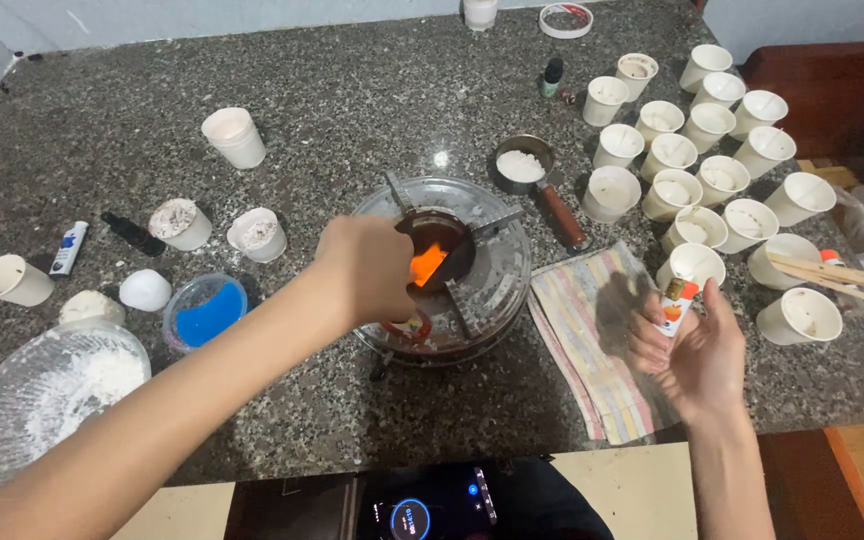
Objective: Scooping wax flakes into a melting pot and stirring them over a portable stove
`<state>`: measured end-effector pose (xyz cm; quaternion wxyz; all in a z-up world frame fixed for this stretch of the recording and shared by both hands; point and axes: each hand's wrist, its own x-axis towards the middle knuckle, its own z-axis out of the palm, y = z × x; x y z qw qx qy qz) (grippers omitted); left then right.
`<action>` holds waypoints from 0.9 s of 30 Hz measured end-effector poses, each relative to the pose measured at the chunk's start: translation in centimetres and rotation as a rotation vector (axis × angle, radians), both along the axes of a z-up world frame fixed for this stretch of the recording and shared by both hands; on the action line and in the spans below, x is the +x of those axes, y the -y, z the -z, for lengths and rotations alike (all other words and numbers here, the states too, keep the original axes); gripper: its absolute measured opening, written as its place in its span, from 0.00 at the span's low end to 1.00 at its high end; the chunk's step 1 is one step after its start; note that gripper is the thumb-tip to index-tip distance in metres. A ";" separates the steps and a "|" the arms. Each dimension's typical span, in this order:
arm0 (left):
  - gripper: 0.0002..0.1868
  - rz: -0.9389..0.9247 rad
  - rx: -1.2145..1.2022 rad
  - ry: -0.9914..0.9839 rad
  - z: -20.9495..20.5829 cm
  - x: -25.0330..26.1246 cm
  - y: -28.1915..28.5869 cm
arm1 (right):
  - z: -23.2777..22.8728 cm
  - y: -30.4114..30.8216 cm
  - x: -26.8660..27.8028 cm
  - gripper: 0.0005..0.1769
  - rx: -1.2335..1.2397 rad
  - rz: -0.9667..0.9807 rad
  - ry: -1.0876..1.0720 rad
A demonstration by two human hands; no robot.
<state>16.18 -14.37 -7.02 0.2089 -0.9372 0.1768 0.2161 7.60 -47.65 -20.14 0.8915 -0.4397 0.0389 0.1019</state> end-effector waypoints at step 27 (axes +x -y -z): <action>0.24 -0.318 -0.445 0.298 2.7 -8.2 -7.2 | 0.9 6.0 -4.1 0.11 -0.014 0.266 0.035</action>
